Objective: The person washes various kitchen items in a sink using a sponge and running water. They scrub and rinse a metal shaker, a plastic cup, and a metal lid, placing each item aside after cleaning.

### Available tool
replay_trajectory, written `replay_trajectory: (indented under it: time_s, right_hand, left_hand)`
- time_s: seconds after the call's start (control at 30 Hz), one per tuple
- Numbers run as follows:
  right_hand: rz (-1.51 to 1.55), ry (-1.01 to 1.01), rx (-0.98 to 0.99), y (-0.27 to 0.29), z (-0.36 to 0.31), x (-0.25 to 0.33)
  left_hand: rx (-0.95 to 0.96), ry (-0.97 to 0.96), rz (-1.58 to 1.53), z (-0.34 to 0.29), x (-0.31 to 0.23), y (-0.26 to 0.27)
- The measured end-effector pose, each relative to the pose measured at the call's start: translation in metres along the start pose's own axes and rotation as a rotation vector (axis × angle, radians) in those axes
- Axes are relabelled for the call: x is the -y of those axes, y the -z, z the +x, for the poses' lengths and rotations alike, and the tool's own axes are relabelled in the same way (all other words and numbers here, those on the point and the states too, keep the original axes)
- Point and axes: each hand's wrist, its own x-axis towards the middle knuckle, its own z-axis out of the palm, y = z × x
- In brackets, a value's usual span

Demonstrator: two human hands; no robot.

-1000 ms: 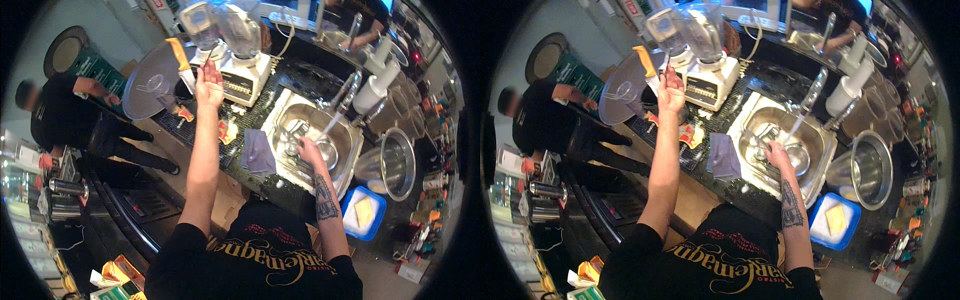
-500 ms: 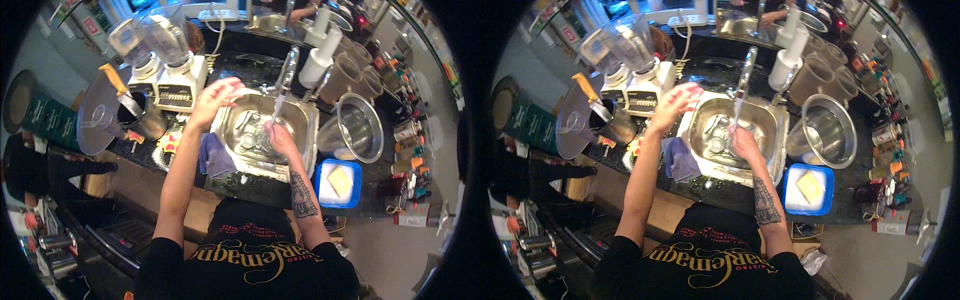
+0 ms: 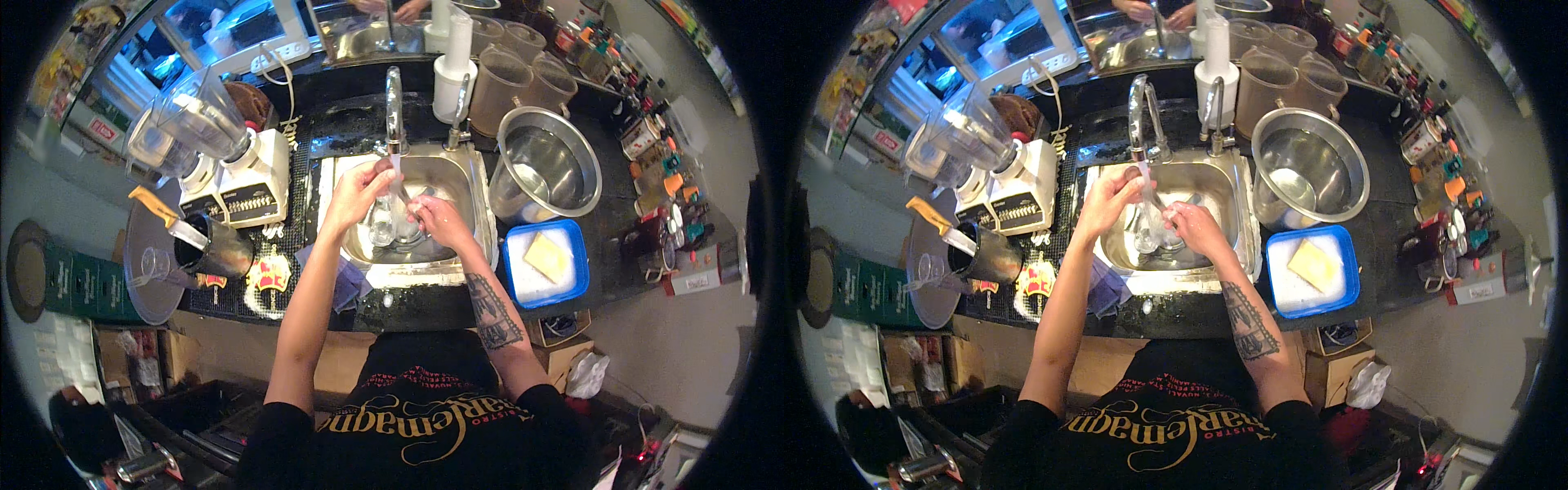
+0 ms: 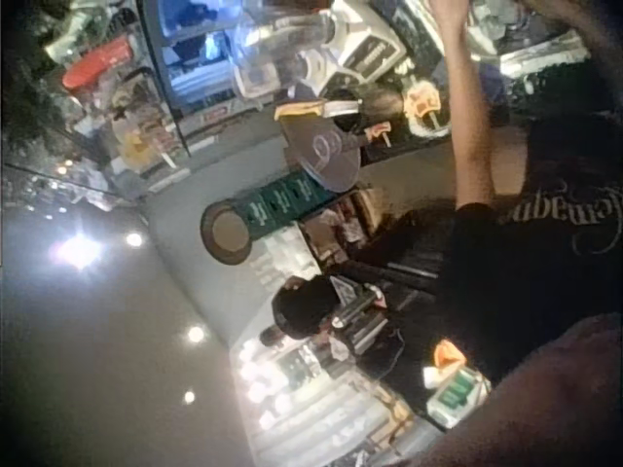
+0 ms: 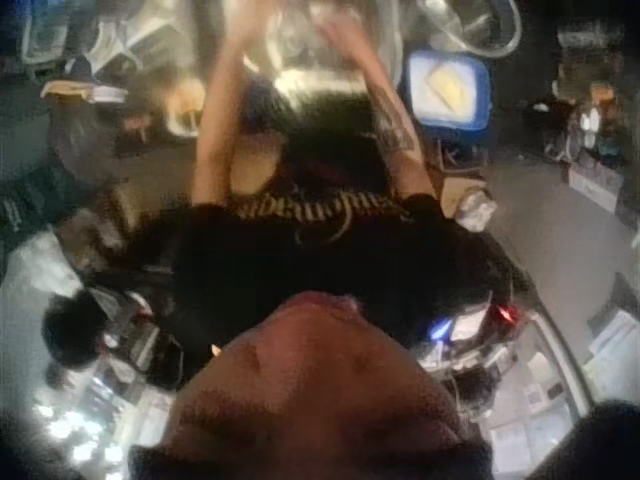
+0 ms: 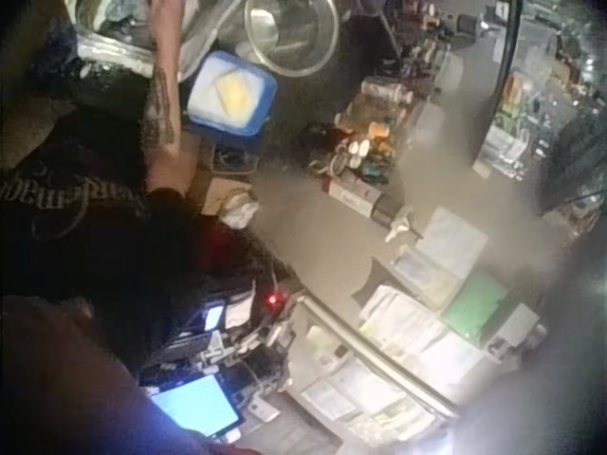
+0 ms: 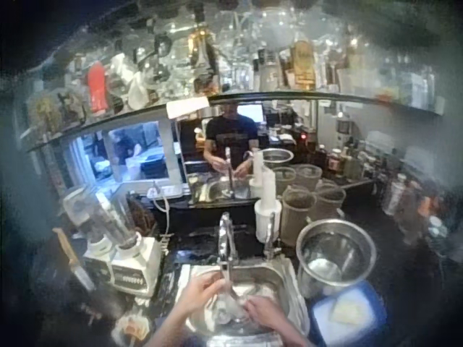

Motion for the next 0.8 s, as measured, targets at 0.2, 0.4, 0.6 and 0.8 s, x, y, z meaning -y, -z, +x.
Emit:
replay_trajectory:
  time_s: [0.2,0.4,0.6,0.8]
  right_hand:
    - [-0.107,0.078,-0.002,0.001,0.014,0.018]
    - [-0.118,0.245,0.108,0.01,0.038,0.048]
    - [-0.045,0.081,0.043,0.01,0.047,0.049]
    - [-0.221,0.327,-0.004,-0.004,0.046,0.031]
  left_hand:
    - [0.024,-0.02,-0.006,-0.013,0.023,0.002]
    - [0.336,0.126,0.378,-0.03,0.056,-0.005]
    - [0.005,0.315,0.071,-0.022,0.076,0.003]
    - [-0.121,0.394,-0.245,-0.052,0.076,0.013]
